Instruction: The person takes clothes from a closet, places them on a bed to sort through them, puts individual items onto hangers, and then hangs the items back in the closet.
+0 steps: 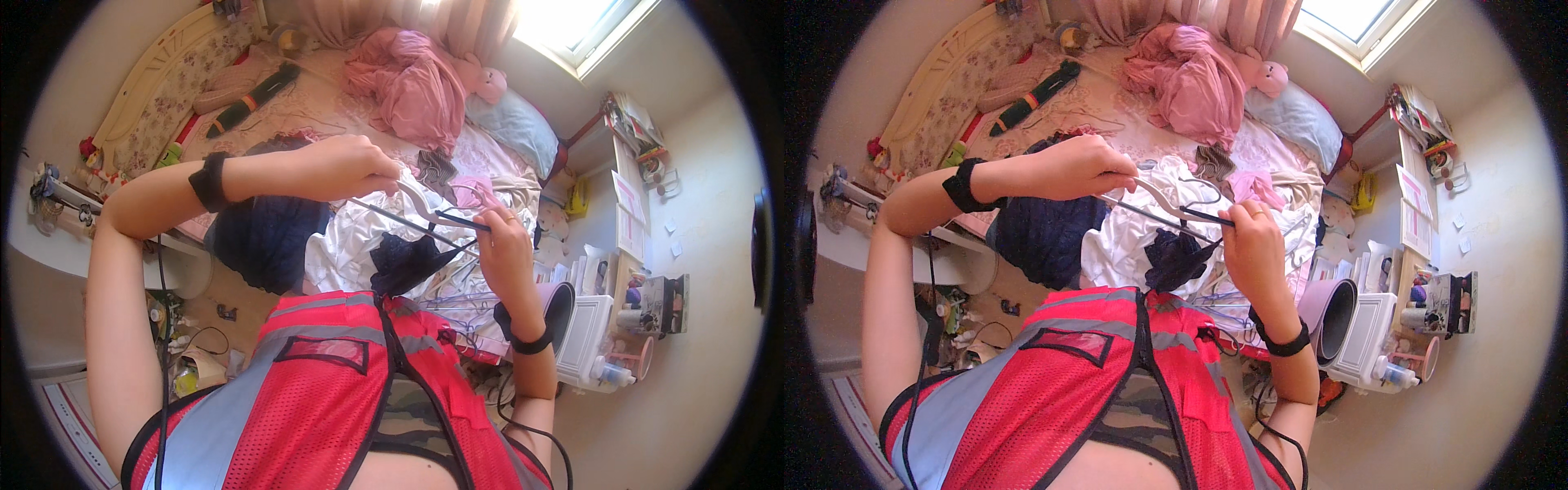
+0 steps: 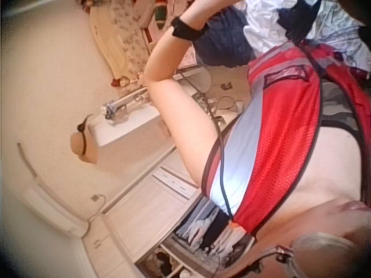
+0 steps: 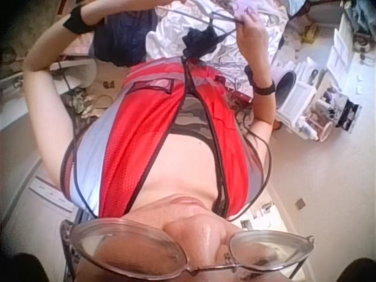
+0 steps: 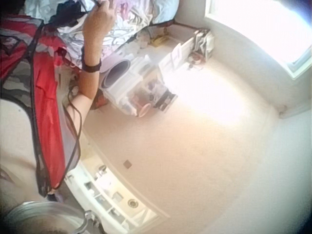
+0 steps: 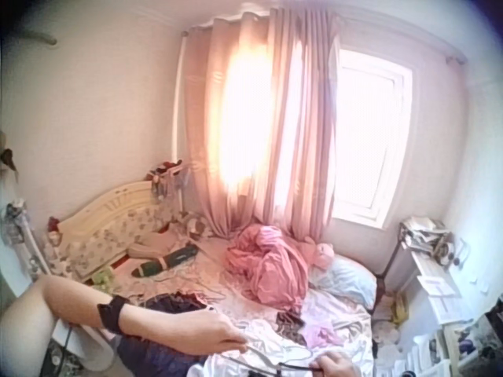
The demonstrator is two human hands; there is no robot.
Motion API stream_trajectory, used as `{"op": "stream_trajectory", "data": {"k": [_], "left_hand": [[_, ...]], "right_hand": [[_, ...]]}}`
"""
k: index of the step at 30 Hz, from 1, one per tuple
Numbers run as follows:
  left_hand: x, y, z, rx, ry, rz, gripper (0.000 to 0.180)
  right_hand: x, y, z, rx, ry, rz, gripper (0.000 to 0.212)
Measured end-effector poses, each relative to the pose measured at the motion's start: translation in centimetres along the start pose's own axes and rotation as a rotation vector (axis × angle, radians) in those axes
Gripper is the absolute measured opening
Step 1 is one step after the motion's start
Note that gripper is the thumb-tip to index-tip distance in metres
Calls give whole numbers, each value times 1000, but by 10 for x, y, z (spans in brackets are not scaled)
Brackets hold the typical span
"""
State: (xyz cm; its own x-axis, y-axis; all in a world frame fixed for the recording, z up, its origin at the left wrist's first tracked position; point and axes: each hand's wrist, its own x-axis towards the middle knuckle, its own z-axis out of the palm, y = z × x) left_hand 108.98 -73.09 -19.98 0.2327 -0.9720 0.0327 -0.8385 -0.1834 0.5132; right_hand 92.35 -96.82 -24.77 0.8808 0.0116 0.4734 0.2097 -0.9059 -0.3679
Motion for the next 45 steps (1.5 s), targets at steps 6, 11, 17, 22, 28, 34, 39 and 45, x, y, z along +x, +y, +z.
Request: {"op": "stream_trajectory", "data": {"k": [6,11,17,22,28,34,39,45], "left_hand": [[2,0,24,464,63,52,13],[3,0,26,531,-36,-24,7],[23,15,35,546,-50,66,5],[32,18,36,572,-90,130,7],[12,-10,11,487,59,146,12],[-9,-33,-18,242,161,32,20],[-28,-43,-34,-71,253,-27,19],[-41,-47,-41,-338,283,-237,23]], "right_hand": [[2,-11,3,284,-23,158,11],[10,-8,-3,444,-175,268,18],[28,-12,12,556,-155,105,18],[34,-5,5,850,-244,464,30],[11,15,-36,966,-42,530,32],[-12,38,-43,758,208,614,33],[-18,53,-46,725,264,659,28],[-13,31,-55,351,-8,502,13]]}}
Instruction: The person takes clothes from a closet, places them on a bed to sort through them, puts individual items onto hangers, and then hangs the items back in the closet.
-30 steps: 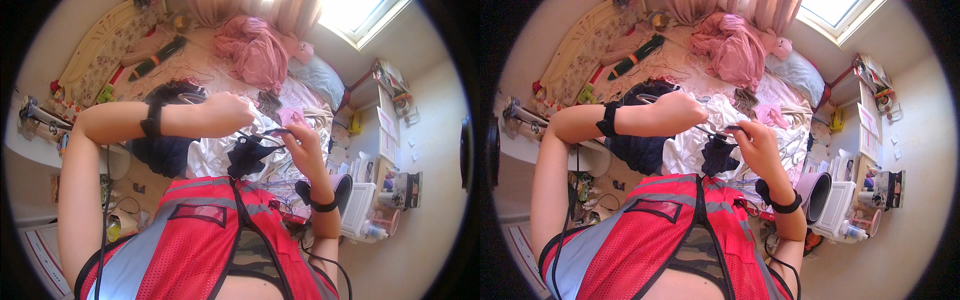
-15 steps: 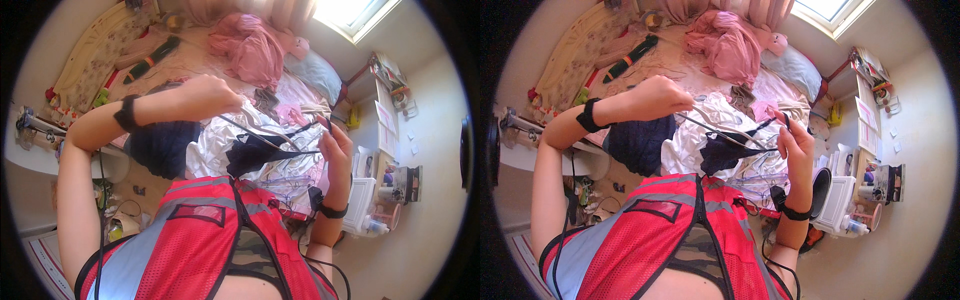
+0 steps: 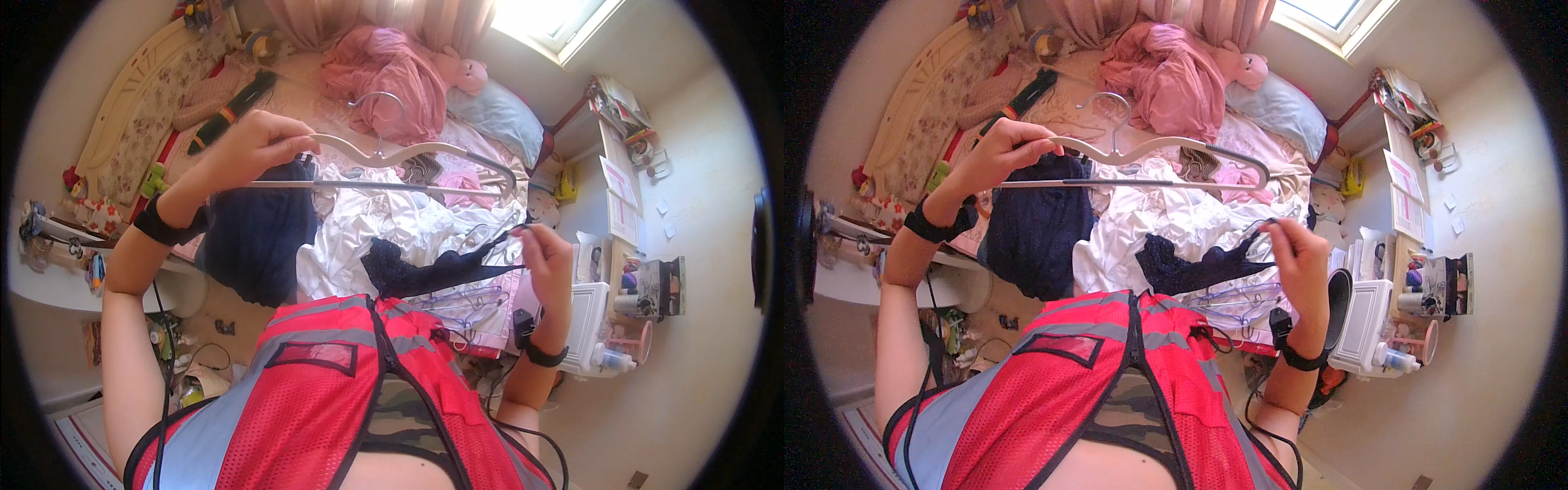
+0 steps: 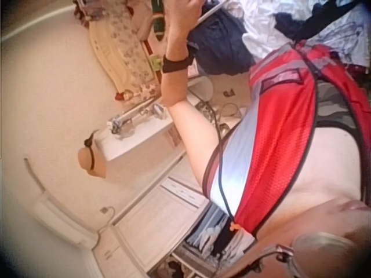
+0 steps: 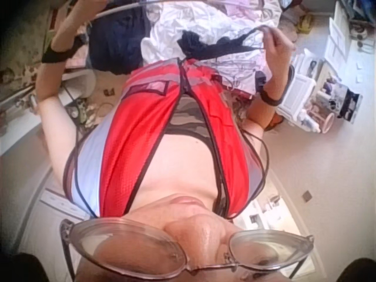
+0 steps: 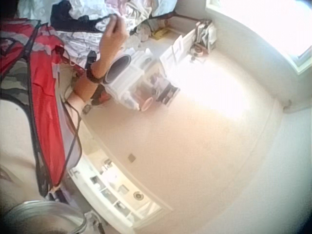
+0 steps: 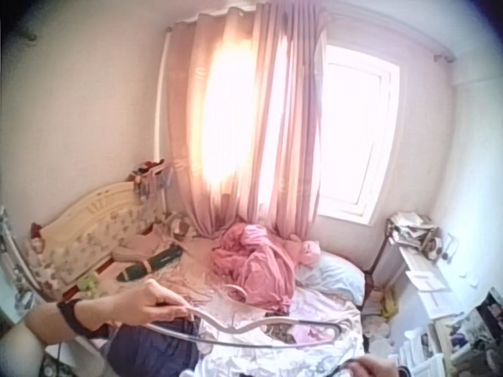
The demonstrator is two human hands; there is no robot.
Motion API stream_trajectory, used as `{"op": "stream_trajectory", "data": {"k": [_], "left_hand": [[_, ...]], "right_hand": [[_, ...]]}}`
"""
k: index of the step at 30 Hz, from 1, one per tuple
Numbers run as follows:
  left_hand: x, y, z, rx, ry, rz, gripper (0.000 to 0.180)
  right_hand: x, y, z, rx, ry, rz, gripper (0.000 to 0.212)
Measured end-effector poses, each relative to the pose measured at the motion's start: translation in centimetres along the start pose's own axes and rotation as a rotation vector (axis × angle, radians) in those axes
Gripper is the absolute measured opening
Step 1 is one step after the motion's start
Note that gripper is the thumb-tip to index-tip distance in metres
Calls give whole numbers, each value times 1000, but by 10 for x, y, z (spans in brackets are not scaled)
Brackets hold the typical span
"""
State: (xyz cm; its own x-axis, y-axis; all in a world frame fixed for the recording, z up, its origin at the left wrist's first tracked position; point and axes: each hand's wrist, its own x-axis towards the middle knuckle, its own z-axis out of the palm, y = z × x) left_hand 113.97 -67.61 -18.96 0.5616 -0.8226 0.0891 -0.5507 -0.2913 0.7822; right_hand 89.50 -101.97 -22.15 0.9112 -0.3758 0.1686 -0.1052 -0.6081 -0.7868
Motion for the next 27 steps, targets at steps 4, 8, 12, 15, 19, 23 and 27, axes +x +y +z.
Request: {"op": "stream_trajectory", "data": {"k": [4,8,12,15,19,23,27], "left_hand": [[4,6,10,-35,-33,-46,27],[7,14,25,-116,-94,-41,27],[4,19,29,-238,-122,-65,27],[1,20,28,-272,-116,-68,27],[-1,19,26,-296,-151,-90,27],[-2,20,26,-384,-171,-106,27],[-4,24,22,-356,-201,-91,26]], "right_hand": [[13,-24,10,-196,-178,-374,11],[34,-35,19,-279,-110,-462,10],[39,-34,21,-357,159,-494,9],[38,-31,18,-401,299,-419,14],[40,-29,10,-595,329,-547,18],[41,-30,7,-507,363,-420,22],[39,-35,9,-471,446,-364,25]]}}
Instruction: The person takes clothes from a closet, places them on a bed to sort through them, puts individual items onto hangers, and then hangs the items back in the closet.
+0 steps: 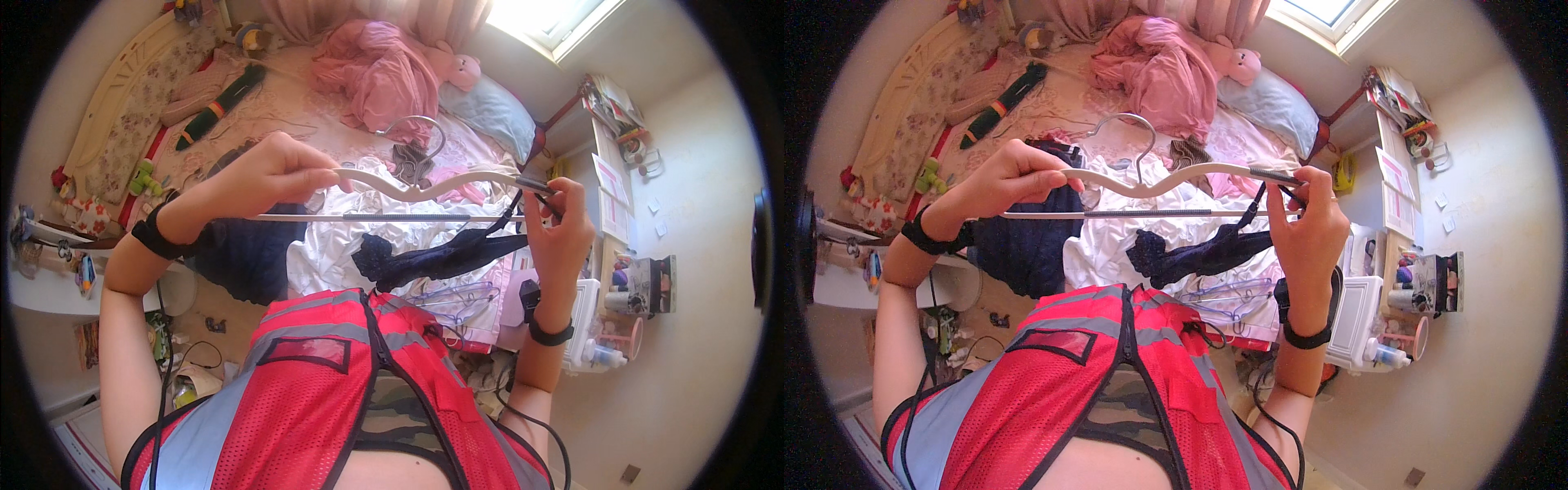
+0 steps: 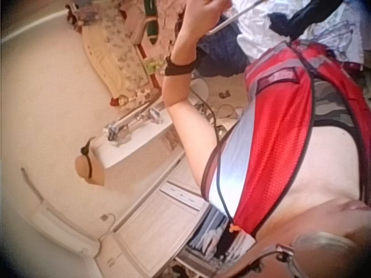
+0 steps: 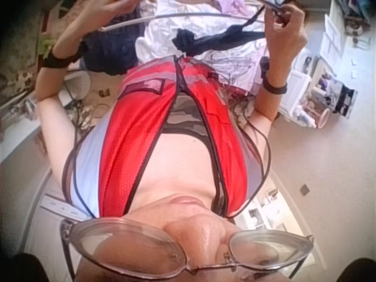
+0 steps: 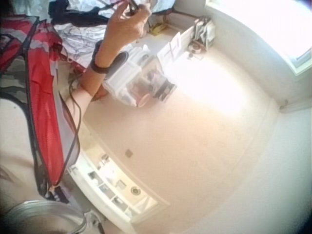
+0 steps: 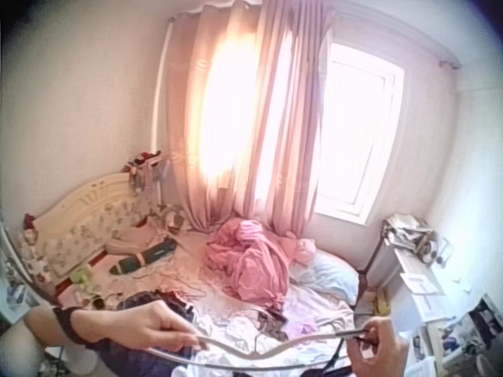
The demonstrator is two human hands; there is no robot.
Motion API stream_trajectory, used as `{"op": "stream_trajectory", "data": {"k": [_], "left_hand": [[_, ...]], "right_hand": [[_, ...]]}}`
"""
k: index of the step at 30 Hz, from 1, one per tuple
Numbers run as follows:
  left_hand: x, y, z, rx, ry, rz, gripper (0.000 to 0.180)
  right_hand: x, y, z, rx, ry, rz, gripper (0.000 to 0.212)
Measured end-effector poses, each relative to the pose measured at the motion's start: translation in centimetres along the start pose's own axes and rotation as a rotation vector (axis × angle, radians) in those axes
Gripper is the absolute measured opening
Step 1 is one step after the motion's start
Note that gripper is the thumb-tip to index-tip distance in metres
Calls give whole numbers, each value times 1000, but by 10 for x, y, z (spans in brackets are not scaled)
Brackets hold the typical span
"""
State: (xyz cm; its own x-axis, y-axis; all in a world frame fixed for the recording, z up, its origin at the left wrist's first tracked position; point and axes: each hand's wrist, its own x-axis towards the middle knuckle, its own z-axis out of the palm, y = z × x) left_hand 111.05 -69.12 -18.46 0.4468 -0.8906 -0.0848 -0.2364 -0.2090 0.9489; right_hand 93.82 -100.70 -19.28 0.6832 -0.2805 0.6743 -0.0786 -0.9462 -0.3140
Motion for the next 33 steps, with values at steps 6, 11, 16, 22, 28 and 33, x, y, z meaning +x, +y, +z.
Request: {"op": "stream_trajectory", "data": {"k": [6,11,16,22,28,33], "left_hand": [[1,2,-2,28,-21,-8,26],[-3,0,-7,50,-25,-22,27],[-5,-1,-9,29,-41,-30,28],[4,5,-7,215,-19,92,26],[26,16,2,371,28,273,23],[31,7,7,755,522,765,20]], "right_hand": [[2,-1,-14,222,-156,209,26],[2,11,-26,399,-239,308,19],[-2,11,-26,429,-256,334,19],[14,-5,-26,-85,4,-291,42],[7,-27,-5,302,-472,-122,14],[10,-30,-6,344,-378,0,16]]}}
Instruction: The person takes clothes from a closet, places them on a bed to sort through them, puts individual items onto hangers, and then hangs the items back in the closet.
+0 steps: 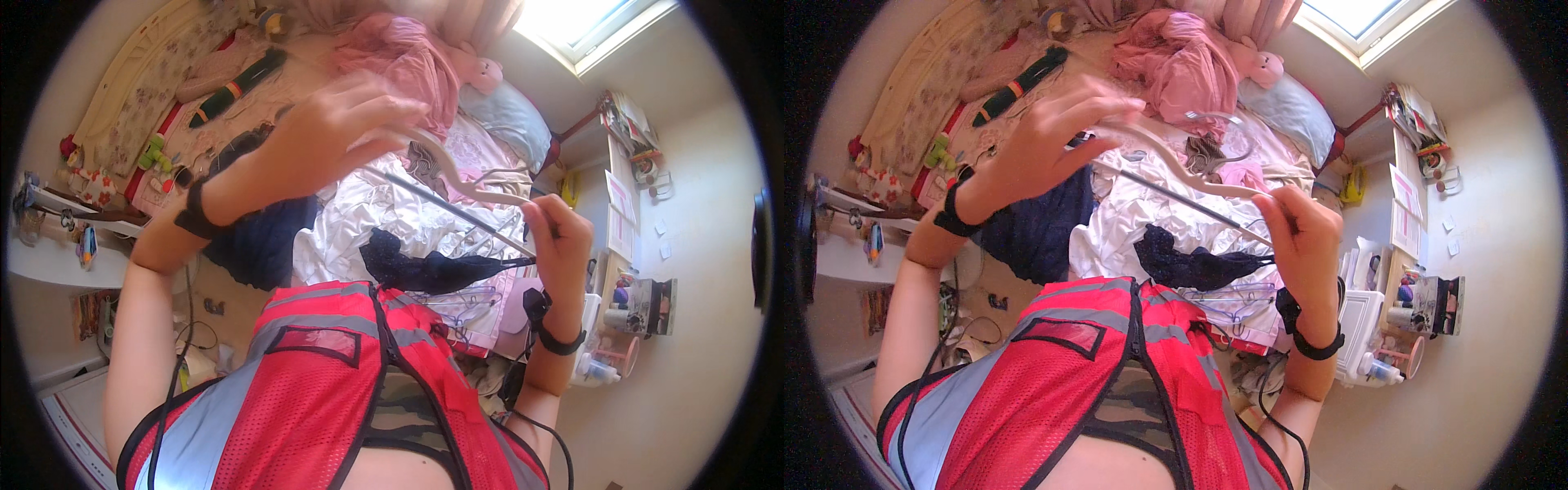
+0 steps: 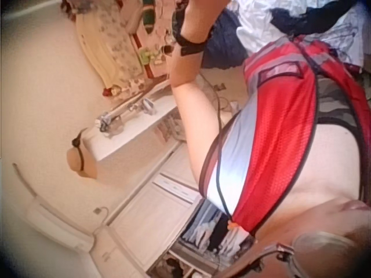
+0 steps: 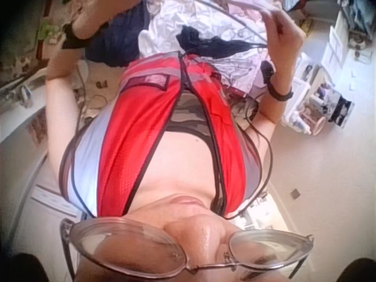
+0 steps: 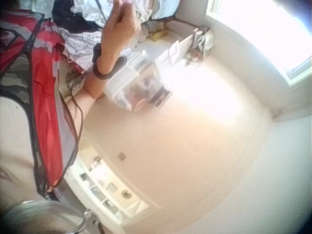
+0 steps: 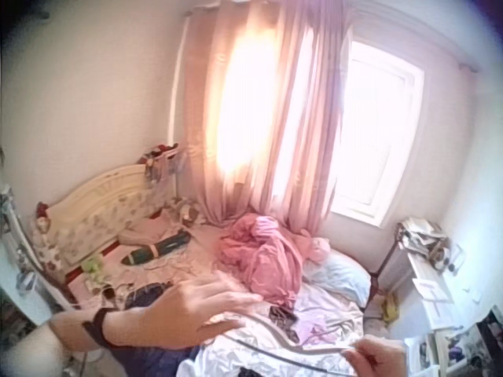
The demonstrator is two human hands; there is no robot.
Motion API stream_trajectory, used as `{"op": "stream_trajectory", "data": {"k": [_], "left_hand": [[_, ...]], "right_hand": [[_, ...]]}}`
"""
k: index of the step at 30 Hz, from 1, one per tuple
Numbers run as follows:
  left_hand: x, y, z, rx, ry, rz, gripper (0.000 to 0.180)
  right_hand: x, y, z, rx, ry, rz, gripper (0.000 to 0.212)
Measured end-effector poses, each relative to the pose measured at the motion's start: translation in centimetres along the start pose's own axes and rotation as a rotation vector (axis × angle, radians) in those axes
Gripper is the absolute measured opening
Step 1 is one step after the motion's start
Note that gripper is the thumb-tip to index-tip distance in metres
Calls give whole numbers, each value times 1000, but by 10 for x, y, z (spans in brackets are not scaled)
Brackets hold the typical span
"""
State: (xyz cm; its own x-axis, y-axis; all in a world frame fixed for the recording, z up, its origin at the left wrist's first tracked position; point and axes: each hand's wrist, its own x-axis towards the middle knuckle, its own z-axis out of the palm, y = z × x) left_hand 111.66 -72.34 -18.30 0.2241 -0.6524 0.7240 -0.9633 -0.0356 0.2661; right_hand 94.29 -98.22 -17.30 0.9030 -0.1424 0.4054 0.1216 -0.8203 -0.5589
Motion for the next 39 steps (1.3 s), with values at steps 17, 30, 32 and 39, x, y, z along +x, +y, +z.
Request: {"op": "stream_trajectory", "data": {"k": [17,30,32,39], "left_hand": [[-210,-21,327,-936,-678,-638,51],[-95,-81,131,-1708,-57,-1018,19],[-73,-72,100,-1623,-68,-952,24],[-47,-56,35,-1794,-144,-678,34]], "right_hand": [[-1,-71,-54,-54,152,95,30],[-26,-6,-72,-97,75,205,30],[-30,3,-66,-134,15,155,31],[-35,17,-58,-60,24,138,29]]}}
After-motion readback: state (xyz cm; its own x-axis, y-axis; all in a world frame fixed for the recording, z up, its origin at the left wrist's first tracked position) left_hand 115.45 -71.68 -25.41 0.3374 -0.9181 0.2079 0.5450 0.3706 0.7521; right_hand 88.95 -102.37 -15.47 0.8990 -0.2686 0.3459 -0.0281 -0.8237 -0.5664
